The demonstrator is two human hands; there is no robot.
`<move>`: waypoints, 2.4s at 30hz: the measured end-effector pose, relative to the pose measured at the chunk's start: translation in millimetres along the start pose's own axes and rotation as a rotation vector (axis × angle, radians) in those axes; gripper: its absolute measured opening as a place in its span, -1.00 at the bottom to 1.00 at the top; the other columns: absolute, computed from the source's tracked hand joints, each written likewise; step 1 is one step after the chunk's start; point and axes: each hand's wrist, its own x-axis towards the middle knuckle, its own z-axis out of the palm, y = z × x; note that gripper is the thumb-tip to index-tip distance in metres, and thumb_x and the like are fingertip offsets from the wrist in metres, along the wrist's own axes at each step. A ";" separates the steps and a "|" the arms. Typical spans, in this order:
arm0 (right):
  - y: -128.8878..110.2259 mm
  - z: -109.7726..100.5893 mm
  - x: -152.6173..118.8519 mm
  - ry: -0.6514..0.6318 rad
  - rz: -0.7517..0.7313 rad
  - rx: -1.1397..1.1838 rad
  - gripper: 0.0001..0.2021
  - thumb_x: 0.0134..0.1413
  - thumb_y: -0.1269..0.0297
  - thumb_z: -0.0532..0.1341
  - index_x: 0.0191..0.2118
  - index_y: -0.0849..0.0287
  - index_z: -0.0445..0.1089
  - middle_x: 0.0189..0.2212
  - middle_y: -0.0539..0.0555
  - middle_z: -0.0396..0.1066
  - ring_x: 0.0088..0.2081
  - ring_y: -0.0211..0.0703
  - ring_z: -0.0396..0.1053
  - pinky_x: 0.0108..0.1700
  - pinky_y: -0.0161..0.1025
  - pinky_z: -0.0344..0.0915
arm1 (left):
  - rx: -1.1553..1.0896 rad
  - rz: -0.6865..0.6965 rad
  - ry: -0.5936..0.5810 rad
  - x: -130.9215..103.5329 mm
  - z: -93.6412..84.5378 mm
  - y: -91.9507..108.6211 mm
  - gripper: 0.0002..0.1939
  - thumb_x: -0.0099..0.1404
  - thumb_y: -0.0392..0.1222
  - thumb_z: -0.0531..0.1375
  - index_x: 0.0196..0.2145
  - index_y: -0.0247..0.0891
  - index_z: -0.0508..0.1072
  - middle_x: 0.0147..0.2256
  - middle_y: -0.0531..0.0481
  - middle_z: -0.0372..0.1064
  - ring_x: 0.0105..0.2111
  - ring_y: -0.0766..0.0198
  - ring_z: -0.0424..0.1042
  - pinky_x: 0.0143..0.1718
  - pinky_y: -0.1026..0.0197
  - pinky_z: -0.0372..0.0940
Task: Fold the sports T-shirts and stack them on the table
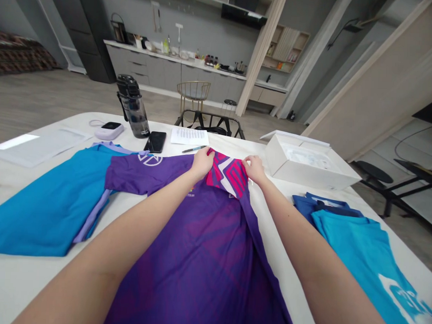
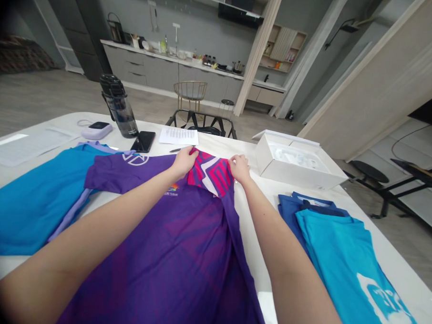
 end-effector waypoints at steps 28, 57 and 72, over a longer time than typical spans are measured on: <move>-11.1 -19.9 -200.7 -0.346 -0.222 -0.084 -0.42 0.43 -0.10 -0.06 0.43 -0.04 0.07 0.47 0.12 -0.13 0.47 0.15 -0.21 0.36 0.43 -0.21 | 0.819 0.384 -0.473 -107.3 2.3 -46.9 -0.30 0.48 0.26 -0.22 0.43 -0.05 0.07 0.46 -0.04 -0.16 0.45 -0.03 -0.16 0.41 -0.22 -0.21; -3.5 -45.3 -358.9 -0.132 -0.194 -0.157 -0.52 0.44 0.11 -0.05 0.36 0.07 0.21 0.39 0.19 0.12 0.40 0.11 0.02 0.37 0.30 -0.14 | 0.612 0.842 -0.577 -256.5 3.9 10.9 -0.51 0.54 -0.05 -0.10 0.33 -0.12 0.26 0.34 -0.08 0.19 0.33 0.18 0.19 0.36 0.00 0.08; 26.4 -93.3 -457.1 0.039 -0.070 -0.111 -0.71 0.36 0.15 0.12 0.04 0.14 0.44 -0.06 0.19 0.45 0.02 0.07 0.36 0.06 -0.04 0.24 | 0.717 0.766 -0.654 -288.8 6.2 6.1 -0.45 0.55 0.04 -0.17 0.39 -0.09 0.17 0.41 -0.08 0.03 0.40 0.08 0.03 0.39 -0.18 -0.09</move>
